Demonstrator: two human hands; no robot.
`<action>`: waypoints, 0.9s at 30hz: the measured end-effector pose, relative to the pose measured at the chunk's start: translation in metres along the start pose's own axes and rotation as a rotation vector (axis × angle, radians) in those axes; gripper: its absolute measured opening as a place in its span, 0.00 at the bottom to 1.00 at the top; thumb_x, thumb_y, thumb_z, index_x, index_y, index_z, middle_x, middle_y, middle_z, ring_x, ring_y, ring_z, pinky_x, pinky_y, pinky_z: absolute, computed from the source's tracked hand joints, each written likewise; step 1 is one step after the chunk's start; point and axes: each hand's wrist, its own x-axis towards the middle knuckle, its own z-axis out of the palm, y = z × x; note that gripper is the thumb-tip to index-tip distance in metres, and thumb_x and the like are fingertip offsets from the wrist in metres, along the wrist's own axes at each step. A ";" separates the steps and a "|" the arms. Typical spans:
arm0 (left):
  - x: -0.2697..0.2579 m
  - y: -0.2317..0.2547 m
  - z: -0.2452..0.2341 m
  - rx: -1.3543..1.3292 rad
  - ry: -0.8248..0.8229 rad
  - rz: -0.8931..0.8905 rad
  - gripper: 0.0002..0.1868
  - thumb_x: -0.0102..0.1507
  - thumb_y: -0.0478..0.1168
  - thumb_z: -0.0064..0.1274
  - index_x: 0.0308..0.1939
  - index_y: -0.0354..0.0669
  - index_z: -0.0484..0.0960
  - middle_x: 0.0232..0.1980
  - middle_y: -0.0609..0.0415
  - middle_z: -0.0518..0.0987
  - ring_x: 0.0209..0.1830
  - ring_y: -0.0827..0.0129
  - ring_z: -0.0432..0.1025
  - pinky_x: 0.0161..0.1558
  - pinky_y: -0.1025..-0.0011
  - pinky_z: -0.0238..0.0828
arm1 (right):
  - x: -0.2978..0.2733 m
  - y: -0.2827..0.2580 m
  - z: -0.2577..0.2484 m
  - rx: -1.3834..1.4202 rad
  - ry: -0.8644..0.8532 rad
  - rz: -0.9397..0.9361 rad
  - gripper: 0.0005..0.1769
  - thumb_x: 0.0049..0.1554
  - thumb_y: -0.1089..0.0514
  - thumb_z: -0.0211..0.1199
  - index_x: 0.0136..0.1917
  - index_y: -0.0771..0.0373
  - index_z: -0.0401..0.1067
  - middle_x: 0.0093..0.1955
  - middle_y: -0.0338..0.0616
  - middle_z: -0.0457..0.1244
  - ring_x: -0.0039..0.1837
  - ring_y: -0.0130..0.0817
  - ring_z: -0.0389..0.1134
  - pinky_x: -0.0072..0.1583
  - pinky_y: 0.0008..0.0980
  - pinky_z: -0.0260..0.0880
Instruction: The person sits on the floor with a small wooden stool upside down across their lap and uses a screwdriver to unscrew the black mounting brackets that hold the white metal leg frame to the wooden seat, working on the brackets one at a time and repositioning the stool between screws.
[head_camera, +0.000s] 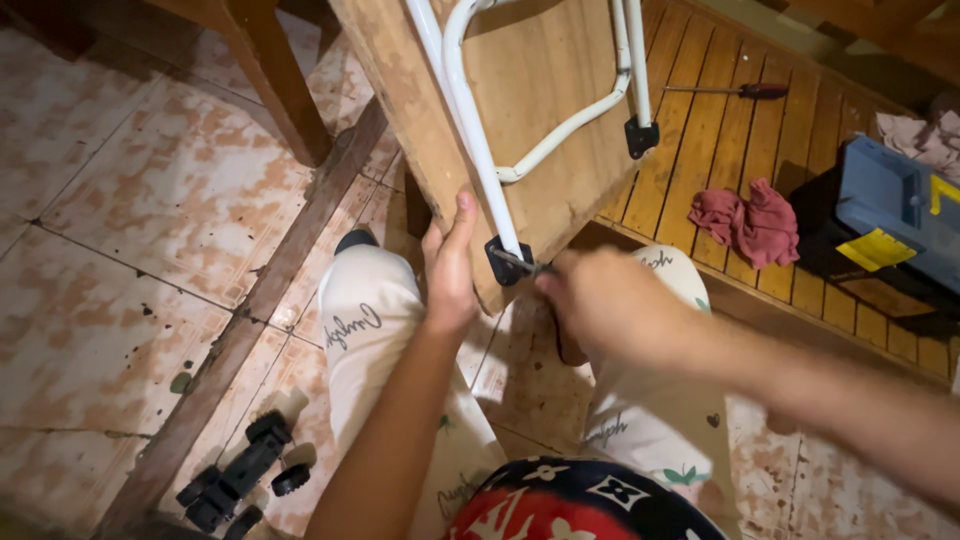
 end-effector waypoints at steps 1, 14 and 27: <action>0.000 0.001 0.001 -0.009 0.007 -0.019 0.29 0.67 0.51 0.54 0.63 0.30 0.74 0.59 0.47 0.79 0.55 0.66 0.75 0.57 0.67 0.71 | 0.009 0.009 -0.004 0.247 -0.141 0.214 0.20 0.65 0.46 0.54 0.47 0.65 0.75 0.28 0.50 0.65 0.28 0.40 0.63 0.33 0.39 0.62; -0.001 0.004 0.002 0.000 -0.041 0.000 0.31 0.68 0.51 0.53 0.66 0.29 0.73 0.61 0.46 0.78 0.57 0.64 0.74 0.58 0.67 0.71 | 0.021 0.016 -0.019 1.150 -0.530 0.813 0.20 0.66 0.47 0.51 0.49 0.66 0.73 0.25 0.31 0.49 0.24 0.22 0.41 0.27 0.27 0.38; 0.000 0.008 0.001 0.031 -0.026 -0.006 0.30 0.68 0.52 0.54 0.63 0.28 0.75 0.60 0.47 0.79 0.56 0.66 0.74 0.58 0.68 0.71 | 0.013 0.009 0.002 -0.300 -0.009 -0.223 0.15 0.61 0.47 0.59 0.44 0.60 0.74 0.32 0.45 0.66 0.31 0.42 0.68 0.32 0.40 0.65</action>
